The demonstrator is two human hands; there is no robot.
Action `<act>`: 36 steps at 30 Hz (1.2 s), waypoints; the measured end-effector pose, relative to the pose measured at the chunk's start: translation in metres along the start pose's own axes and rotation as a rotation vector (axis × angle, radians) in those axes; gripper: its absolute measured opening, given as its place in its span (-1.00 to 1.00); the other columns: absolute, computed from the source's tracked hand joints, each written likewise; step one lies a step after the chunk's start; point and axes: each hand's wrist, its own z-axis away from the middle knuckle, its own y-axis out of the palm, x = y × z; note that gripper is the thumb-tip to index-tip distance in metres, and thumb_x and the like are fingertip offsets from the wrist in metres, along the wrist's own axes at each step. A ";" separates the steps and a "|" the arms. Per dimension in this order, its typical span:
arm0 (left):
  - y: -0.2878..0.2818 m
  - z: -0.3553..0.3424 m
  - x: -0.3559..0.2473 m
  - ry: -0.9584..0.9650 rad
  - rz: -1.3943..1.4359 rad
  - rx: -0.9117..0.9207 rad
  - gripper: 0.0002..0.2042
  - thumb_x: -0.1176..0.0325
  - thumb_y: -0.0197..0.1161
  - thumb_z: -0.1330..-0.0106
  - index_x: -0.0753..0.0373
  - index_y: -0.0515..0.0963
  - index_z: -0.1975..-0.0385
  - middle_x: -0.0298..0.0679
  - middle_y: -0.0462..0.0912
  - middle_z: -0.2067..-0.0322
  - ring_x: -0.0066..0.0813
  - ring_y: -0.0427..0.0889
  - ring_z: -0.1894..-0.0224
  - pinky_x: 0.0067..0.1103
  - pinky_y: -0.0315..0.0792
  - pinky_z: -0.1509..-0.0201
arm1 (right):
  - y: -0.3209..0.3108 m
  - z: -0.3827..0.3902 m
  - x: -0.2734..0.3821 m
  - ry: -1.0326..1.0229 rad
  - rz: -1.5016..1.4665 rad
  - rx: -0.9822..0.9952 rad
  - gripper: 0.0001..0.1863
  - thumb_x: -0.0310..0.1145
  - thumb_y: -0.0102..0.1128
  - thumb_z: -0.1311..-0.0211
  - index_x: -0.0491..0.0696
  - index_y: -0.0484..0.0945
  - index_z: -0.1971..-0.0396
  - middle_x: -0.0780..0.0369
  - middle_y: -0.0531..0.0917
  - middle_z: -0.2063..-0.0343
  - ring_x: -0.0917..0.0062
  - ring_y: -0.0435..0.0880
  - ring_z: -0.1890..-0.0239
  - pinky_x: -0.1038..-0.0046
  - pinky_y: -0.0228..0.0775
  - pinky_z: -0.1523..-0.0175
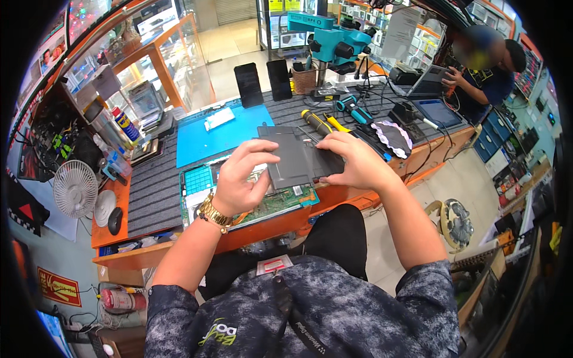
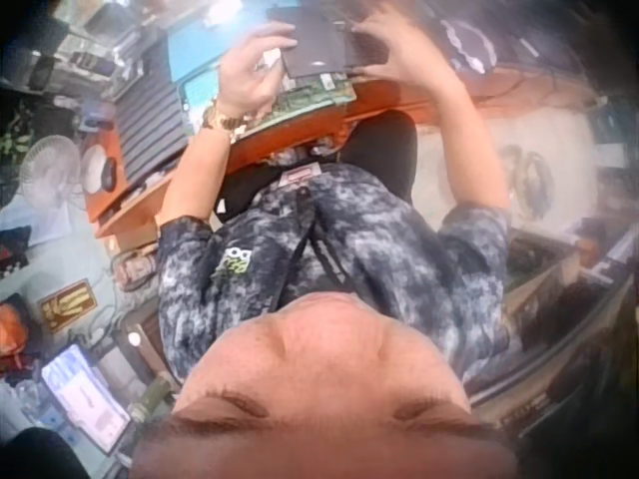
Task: The person repairs a laptop by using a screwdriver and tweezers to secure internal components, brushes dust off a battery, and aligns the battery and a speaker within the laptop chassis.
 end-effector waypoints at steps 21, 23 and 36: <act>0.101 0.029 -0.044 -1.049 1.992 0.111 0.21 -0.85 -0.45 -0.35 -0.02 0.15 -0.78 -0.03 0.32 -0.67 0.34 0.43 -0.60 0.59 0.44 -0.33 | 0.004 0.080 0.002 0.004 0.000 0.054 -0.12 -0.40 0.86 0.15 0.02 0.68 -0.31 0.12 0.61 -0.31 0.01 0.55 -0.43 0.07 0.53 -0.46; 0.102 0.030 -0.046 -1.026 2.004 0.057 0.20 -0.84 -0.42 -0.36 -0.02 0.14 -0.78 -0.04 0.32 -0.67 0.34 0.43 -0.60 0.60 0.43 -0.34 | 0.005 0.074 0.000 0.008 0.018 0.080 -0.06 -0.40 0.87 0.17 0.04 0.65 -0.37 0.10 0.59 -0.35 -0.01 0.51 -0.47 0.04 0.50 -0.49; 0.090 0.036 -0.032 -0.929 1.974 -0.261 -0.01 -0.53 -0.04 -0.52 0.13 0.23 -0.74 0.02 0.41 -0.62 0.20 0.50 -0.58 0.48 0.36 -0.49 | 0.008 0.000 -0.145 0.538 0.180 -0.079 -0.46 -0.22 0.46 -0.41 -0.15 0.71 -0.30 -0.06 0.81 -0.09 0.09 0.82 -0.13 0.18 0.65 -0.26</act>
